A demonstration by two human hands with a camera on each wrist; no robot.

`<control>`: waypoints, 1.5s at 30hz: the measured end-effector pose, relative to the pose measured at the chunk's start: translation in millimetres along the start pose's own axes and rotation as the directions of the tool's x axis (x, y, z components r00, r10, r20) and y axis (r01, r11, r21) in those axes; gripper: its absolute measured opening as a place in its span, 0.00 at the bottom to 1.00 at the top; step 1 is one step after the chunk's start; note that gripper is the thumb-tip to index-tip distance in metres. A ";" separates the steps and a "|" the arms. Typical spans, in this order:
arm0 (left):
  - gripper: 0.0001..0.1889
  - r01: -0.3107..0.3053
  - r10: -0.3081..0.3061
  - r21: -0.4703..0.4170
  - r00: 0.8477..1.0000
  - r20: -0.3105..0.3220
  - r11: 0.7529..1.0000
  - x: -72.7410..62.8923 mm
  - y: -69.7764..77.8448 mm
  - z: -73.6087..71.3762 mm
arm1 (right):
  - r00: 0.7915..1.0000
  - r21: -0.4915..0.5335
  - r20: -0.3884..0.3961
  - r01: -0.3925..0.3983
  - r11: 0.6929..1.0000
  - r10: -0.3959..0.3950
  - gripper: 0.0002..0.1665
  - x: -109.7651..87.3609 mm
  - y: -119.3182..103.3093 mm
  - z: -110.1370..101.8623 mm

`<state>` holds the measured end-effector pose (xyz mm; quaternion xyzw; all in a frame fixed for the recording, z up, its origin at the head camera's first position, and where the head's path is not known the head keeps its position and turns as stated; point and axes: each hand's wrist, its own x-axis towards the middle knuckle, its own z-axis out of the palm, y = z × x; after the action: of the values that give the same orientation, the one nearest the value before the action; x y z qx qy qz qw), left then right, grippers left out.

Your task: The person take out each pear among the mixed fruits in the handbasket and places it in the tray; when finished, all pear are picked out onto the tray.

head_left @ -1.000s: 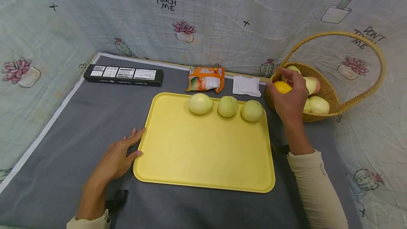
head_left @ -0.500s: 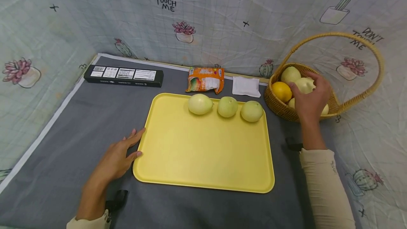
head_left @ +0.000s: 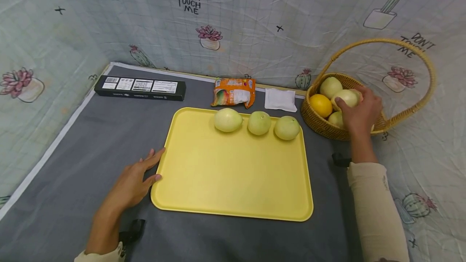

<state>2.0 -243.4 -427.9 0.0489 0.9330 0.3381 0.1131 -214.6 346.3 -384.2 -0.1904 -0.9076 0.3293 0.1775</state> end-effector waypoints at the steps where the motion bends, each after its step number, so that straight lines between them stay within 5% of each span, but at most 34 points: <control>1: 0.45 -0.001 0.001 0.002 1.000 0.000 1.000 -0.1 0.1 0.0 | 1.000 -0.007 0.013 -0.002 1.000 0.002 0.45 1.7 1.0 0.6; 16: 0.45 0.002 -0.002 -0.001 1.000 -0.004 1.000 -1.1 1.5 -0.2 | 0.995 -0.065 0.095 -0.015 0.998 0.021 0.46 14.8 4.6 7.7; 27: 0.45 0.004 -0.004 0.010 1.000 -0.004 1.000 -1.6 0.9 -0.3 | 0.993 0.091 -0.114 -0.021 0.996 0.031 0.41 6.3 6.5 16.8; 35: 0.44 -0.005 0.005 0.019 1.000 -0.003 1.000 -1.6 -0.6 0.4 | 0.948 0.206 -0.306 0.149 0.967 -0.081 0.35 -6.8 -1.7 22.1; 45: 0.44 0.007 -0.007 0.010 1.000 0.004 1.000 -0.1 0.6 -0.5 | 0.880 0.314 -0.384 0.408 0.857 -0.278 0.34 -51.6 -63.2 16.2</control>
<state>2.1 -243.3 -427.1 0.0469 0.9347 0.3328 0.1162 -191.7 269.0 -363.9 -0.0361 -0.8021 0.4278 0.4152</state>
